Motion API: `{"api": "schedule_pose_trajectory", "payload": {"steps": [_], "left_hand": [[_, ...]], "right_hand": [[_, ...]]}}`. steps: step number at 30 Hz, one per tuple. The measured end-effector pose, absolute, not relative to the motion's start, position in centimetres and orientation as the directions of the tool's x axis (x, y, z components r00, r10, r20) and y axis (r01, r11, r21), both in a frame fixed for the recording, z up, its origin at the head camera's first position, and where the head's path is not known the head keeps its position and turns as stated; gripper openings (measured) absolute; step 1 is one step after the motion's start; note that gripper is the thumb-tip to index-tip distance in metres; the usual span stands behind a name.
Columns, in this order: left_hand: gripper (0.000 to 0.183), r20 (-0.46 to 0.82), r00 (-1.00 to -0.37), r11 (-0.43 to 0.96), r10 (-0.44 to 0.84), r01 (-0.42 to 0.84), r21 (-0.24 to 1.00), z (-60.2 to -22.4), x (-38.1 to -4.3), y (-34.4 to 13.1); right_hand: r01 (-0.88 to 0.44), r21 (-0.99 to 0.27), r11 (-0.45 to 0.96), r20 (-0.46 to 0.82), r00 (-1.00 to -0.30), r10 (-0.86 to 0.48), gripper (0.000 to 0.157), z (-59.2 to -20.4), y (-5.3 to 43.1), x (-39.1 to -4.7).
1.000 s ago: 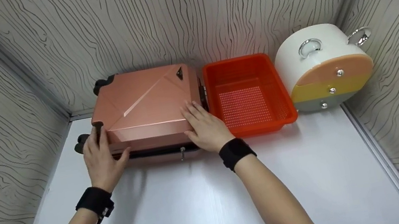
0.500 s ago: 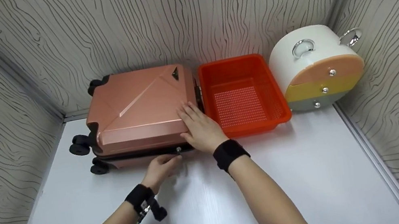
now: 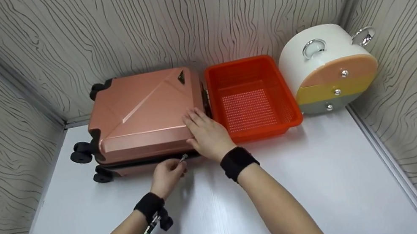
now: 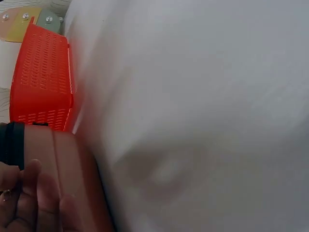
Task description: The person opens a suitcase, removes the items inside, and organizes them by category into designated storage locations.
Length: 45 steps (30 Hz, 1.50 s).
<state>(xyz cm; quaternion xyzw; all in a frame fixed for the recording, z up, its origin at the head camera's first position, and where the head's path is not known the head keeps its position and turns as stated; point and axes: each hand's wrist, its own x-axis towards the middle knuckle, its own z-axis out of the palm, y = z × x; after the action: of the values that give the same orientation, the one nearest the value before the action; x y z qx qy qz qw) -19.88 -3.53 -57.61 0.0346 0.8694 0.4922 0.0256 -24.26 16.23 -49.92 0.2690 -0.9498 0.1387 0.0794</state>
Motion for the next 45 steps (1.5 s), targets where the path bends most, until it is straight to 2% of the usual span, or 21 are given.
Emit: {"api": "schedule_pose_trajectory", "payload": {"steps": [13, 35, 45], "left_hand": [[0.019, 0.014, -0.994, 0.515, 0.111, 0.069, 0.854, -57.4, -20.0, -4.0], [0.023, -0.038, -0.999, 0.452, 0.025, -0.023, 0.892, -57.5, -19.9, -6.4], [0.024, -0.022, -1.000, 0.474, 0.011, -0.014, 0.881, -57.6, -19.6, -7.4]], "right_hand": [[-0.611, -0.127, 0.781, 0.230, -0.784, -0.576, 0.080, -50.3, 15.4, -25.2], [-0.611, -0.131, 0.781, 0.271, -0.780, -0.565, 0.074, -50.7, 15.5, -25.2], [-0.598, -0.143, 0.789, 0.251, -0.793, -0.555, 0.074, -50.7, 15.4, -25.1]]}}
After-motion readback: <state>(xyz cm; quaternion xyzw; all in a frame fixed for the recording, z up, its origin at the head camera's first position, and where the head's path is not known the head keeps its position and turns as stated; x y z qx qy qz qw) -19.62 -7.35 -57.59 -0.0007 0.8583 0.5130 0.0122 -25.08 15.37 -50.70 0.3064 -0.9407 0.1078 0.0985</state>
